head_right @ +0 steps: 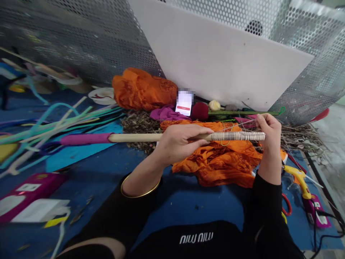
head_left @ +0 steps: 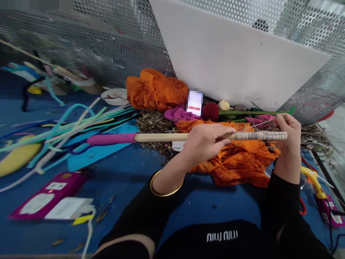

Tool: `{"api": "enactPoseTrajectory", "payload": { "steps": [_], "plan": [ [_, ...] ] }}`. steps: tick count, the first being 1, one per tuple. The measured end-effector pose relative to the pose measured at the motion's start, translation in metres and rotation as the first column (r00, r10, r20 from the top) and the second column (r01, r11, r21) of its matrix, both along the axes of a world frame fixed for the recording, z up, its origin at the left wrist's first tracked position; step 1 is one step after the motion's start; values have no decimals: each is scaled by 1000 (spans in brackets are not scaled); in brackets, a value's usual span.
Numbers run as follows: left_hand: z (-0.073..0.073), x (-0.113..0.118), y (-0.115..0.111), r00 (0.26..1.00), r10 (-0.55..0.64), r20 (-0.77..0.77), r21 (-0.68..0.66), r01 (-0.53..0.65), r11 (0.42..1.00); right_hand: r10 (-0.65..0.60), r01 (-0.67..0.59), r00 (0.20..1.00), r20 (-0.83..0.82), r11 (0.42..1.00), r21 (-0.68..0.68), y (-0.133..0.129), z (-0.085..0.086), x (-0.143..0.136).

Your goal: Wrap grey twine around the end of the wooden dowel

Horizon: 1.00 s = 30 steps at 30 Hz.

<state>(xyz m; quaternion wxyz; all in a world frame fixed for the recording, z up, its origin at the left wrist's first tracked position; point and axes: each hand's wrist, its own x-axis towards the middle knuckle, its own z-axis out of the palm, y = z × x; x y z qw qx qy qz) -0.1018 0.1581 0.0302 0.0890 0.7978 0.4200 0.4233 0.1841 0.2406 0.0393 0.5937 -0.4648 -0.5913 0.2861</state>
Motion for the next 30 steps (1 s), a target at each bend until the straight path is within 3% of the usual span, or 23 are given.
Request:
{"api": "enactPoseTrajectory", "payload": {
  "steps": [2,4,6,9,11,14,17,19,22,24,26,30],
  "plan": [
    [2,0,-1,998,-22,60,-22,24,999,43,-33,976,212,998,-47,9,-10,2],
    [4,1,-2,994,-10,107,-19,12,1000,88,-70,873,480,996,-57,14,-19,1],
    [5,1,-3,991,19,134,-4,-19,1000,88,-107,784,614,994,-5,14,-23,-5],
    [6,1,-3,985,66,161,4,-67,998,102,-169,869,484,981,97,3,-23,-29],
    [7,2,-2,977,91,194,-6,-92,996,266,-287,925,271,957,41,-10,-22,-52],
    [7,1,-1,964,115,239,-26,-113,993,511,-510,859,45,860,-25,-30,-20,-80],
    [7,-1,1,951,156,268,-54,-147,988,595,-590,792,135,803,-83,-46,-15,-89],
    [8,-2,2,941,185,284,-77,-170,983,532,-538,792,302,840,-69,-54,-8,-88],
    [7,-3,4,935,204,292,-99,-183,978,267,-389,846,461,901,191,-66,0,-85],
    [6,-2,5,936,203,287,-100,-181,978,164,-343,883,440,865,367,-70,1,-86],
    [3,1,6,939,191,285,-94,-171,981,231,-401,890,392,807,434,-72,-4,-91],
    [-3,7,9,944,152,292,-117,-123,986,533,-599,800,276,689,408,-67,-21,-102]
  ]
}}
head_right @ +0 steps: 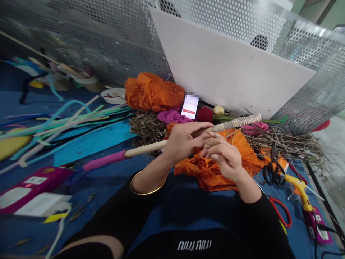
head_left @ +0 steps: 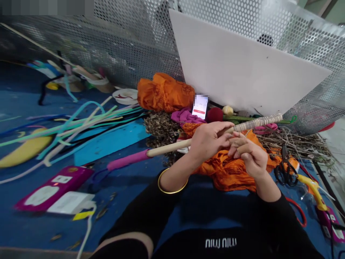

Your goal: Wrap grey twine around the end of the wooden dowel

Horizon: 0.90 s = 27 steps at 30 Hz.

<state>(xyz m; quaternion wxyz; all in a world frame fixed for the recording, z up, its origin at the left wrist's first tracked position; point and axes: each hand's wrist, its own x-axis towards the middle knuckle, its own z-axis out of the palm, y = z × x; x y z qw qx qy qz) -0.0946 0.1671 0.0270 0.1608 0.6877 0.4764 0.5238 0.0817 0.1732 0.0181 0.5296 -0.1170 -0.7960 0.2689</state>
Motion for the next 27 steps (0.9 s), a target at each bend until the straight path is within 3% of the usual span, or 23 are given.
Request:
{"api": "enactPoseTrajectory", "payload": {
  "steps": [2,4,6,9,13,18,21,25,27],
  "plan": [
    [-2,3,1,1000,-7,1,-12,7,1000,18,-29,993,-119,995,-91,0,-7,-6],
    [-2,5,2,1000,3,-10,-13,-3,1000,-82,39,973,-218,980,-196,-5,-12,-10],
    [-2,7,1,999,24,-37,-12,-24,1000,-218,162,954,-207,953,-256,-12,-13,-12],
    [-3,9,1,992,68,-105,-5,-69,998,-306,287,947,-98,942,-177,-23,-10,-13],
    [-8,11,4,982,114,-153,20,-112,994,-300,299,954,-30,954,-32,-30,-7,-16],
    [-16,12,11,987,85,-139,-75,-96,993,-355,351,934,25,930,109,-30,-10,-21],
    [-14,12,11,970,99,-221,-63,-115,991,-320,315,946,46,944,99,-26,-9,-19],
    [-10,11,6,931,95,-353,-22,-110,994,-162,161,986,46,986,36,-21,5,-6],
    [-9,11,6,910,104,-401,-7,-116,993,-192,191,981,30,980,52,-20,15,2]
  ]
}}
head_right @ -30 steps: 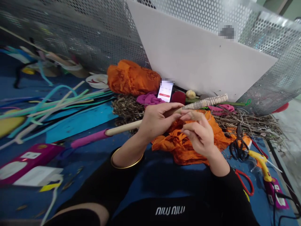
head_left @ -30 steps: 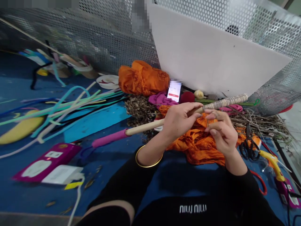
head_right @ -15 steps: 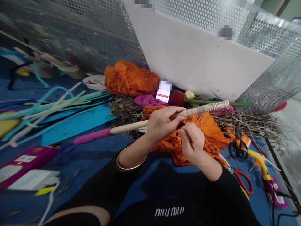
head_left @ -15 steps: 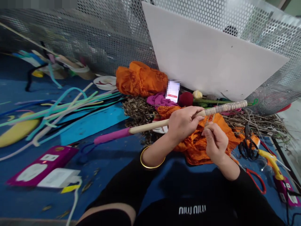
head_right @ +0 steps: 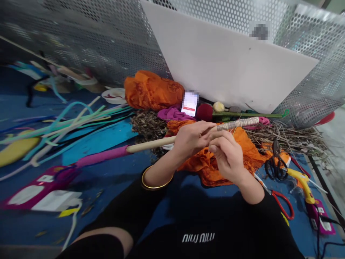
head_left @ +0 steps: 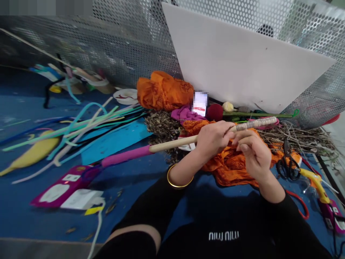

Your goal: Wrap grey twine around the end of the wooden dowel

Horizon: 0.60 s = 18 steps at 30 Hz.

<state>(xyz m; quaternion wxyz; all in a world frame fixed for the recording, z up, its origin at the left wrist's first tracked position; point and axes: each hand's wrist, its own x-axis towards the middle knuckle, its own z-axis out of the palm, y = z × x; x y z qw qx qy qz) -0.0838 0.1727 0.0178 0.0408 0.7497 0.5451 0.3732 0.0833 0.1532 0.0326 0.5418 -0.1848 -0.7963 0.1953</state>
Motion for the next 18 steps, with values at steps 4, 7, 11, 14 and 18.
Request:
{"api": "enactPoseTrajectory", "payload": {
  "steps": [4,7,11,14,18],
  "plan": [
    [-2,1,0,999,-13,-38,16,14,1000,-181,181,983,-26,984,-6,3,14,15],
    [-2,3,-1,998,-44,-33,6,45,999,-160,158,986,-39,986,-61,8,17,22],
    [-2,4,-4,995,-96,2,-21,96,995,-158,156,985,-62,987,-40,16,15,25],
    [-2,3,-4,991,-130,-12,-29,130,991,-143,143,989,-24,990,1,21,13,25],
    [-5,1,-4,987,-150,-58,-34,148,988,-92,90,994,55,995,34,26,12,25]
  ]
}}
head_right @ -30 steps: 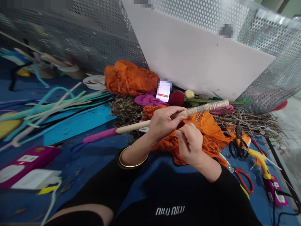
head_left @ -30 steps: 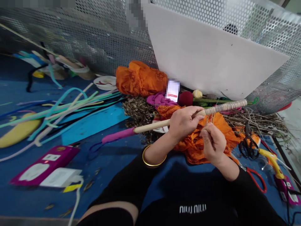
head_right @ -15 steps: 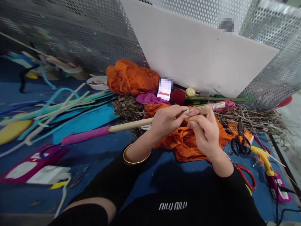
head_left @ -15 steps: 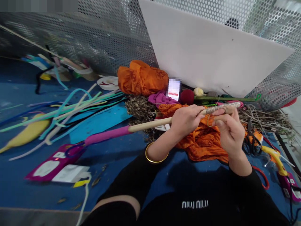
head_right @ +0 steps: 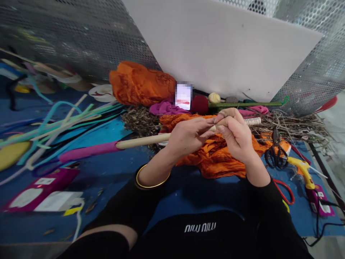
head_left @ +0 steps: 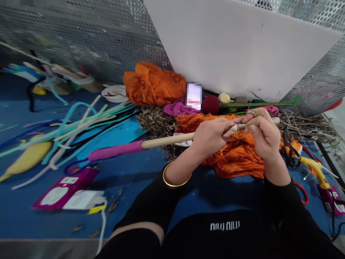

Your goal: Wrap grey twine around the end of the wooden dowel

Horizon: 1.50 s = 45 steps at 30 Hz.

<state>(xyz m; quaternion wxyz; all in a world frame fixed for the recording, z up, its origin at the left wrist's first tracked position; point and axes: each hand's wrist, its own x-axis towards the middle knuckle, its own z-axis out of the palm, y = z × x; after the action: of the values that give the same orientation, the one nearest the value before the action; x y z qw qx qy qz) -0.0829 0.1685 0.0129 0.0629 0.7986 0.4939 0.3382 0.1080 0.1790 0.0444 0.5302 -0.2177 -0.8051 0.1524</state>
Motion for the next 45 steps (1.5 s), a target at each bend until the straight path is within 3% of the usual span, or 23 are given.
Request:
{"api": "enactPoseTrajectory", "payload": {
  "steps": [6,13,22,28,34,40,43,45],
  "plan": [
    [-1,1,-3,996,-23,-81,134,34,990,11,-9,999,43,999,-42,6,-3,-2],
    [3,4,-7,974,28,-226,349,54,936,-45,58,994,95,988,-143,8,-4,-2],
    [-2,3,-5,957,43,-288,414,84,906,-29,39,998,49,975,-221,8,-5,-4],
    [10,-8,-6,996,12,-83,289,12,957,-132,39,972,-196,907,-419,5,8,24],
    [15,-24,0,991,-83,105,160,66,985,-315,80,881,-352,834,-545,18,24,62],
    [23,-27,-3,896,-183,405,29,187,982,-406,218,871,-277,824,-524,50,7,69],
    [29,-31,-6,871,-105,480,49,92,995,-426,325,902,-71,778,-537,57,1,69],
    [32,-36,-6,860,-14,511,97,-41,994,-297,307,950,101,814,-493,55,2,71]
  ]
}}
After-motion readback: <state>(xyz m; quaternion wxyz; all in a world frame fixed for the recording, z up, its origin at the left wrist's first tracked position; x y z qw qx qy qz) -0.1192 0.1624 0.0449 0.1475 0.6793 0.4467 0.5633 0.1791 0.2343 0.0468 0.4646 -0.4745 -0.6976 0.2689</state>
